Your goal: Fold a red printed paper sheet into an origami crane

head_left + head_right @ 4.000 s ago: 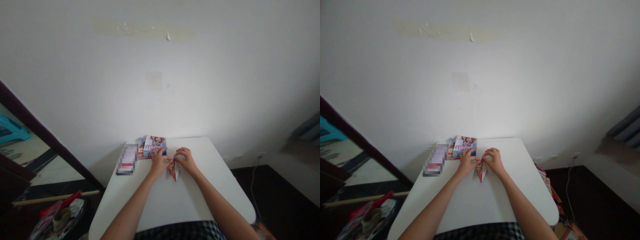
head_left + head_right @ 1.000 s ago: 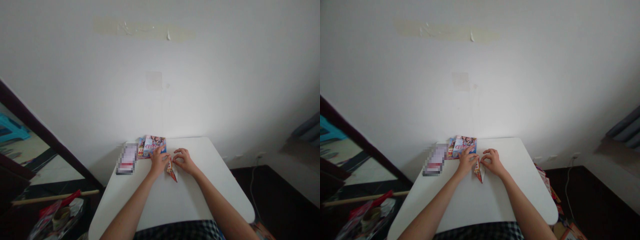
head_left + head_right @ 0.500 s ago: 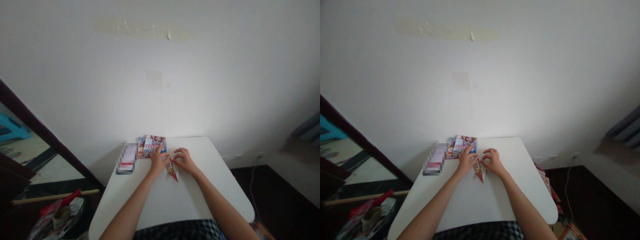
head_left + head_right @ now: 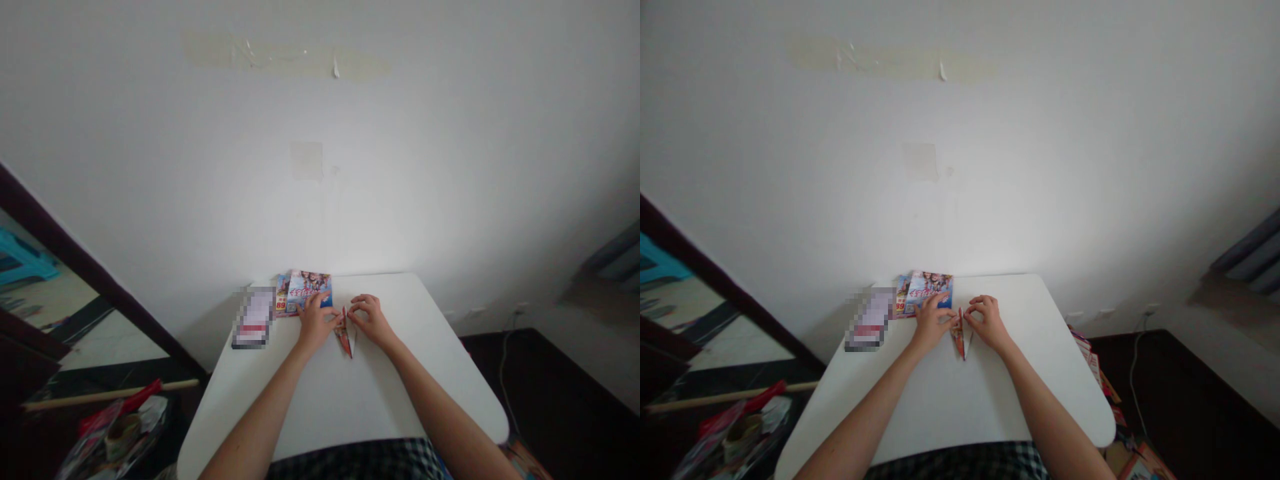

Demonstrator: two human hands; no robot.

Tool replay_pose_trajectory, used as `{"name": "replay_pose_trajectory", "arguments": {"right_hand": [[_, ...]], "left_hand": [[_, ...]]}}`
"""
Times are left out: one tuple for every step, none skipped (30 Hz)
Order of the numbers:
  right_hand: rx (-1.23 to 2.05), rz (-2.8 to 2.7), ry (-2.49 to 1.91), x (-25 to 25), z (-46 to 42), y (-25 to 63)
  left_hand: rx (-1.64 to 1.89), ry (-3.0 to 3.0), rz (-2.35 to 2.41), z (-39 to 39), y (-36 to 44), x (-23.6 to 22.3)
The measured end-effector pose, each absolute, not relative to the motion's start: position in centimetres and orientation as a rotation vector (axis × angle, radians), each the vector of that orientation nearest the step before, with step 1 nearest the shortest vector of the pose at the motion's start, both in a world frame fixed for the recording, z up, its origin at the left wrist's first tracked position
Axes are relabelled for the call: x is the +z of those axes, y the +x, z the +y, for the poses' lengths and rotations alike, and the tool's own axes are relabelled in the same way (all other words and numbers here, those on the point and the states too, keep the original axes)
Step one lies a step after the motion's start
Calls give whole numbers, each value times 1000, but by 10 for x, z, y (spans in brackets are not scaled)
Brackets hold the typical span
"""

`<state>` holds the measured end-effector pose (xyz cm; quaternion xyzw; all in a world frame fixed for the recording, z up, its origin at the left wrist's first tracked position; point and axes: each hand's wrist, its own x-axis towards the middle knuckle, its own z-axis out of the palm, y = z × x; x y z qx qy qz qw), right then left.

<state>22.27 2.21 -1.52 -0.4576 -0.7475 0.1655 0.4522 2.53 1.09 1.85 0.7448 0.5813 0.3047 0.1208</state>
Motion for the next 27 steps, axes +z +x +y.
{"name": "replay_pose_trajectory", "arguments": {"right_hand": [[414,-1851,-1129,-14,21,223],[418,-1855,-1129,-14,21,223],[420,-1858,-1130,-13,21,222],[420,-1857,-1131,-13,21,222],[417,-1854,-1133,-14,21,222],[412,-1847,-1138,-14,22,223],[406,-1837,-1146,-15,23,223],[397,-1823,-1158,-16,24,223],[388,-1809,-1172,-17,26,224],[380,-1798,-1186,-18,27,224],[372,-1788,-1200,-19,27,224],[365,-1784,-1212,-20,28,225],[359,-1787,-1222,-20,28,225],[355,-1798,-1229,-20,28,226],[350,-1814,-1235,-19,27,226],[343,-1832,-1242,-19,27,227],[334,-1851,-1248,-18,26,227],[323,-1868,-1255,-18,25,228],[312,-1880,-1264,-17,25,228],[302,-1889,-1273,-16,25,228],[295,-1896,-1281,-16,24,228],[289,-1900,-1287,-16,24,228],[285,-1900,-1293,-15,24,228],[281,-1901,-1297,-15,24,228],[276,-1902,-1300,-15,24,227],[272,-1904,-1300,-16,25,227],[270,-1909,-1299,-16,25,227]], "left_hand": [[903,2169,1702,11,25,19],[912,2163,1707,11,25,19],[913,2160,1710,11,25,19],[907,2159,1713,11,25,19],[897,2162,1717,11,24,18],[883,2167,1723,11,24,18],[870,2172,1733,11,24,18],[856,2180,1741,11,24,18],[840,2190,1745,11,24,18],[825,2202,1746,10,24,18],[809,2215,1743,10,24,18],[795,2228,1741,9,25,18],[787,2238,1741,9,25,18],[786,2242,1748,8,25,18],[793,2240,1761,8,24,17],[805,2235,1777,8,24,17],[818,2228,1796,9,24,17],[831,2220,1814,9,24,16],[837,2212,1830,10,23,16],[839,2205,1843,10,23,15],[837,2201,1851,11,22,15],[834,2199,1854,11,22,14],[832,2200,1853,12,22,14],[831,2205,1848,12,22,13],[834,2209,1844,13,22,13],[838,2213,1837,13,21,12],[840,2218,1827,13,21,12]]}}
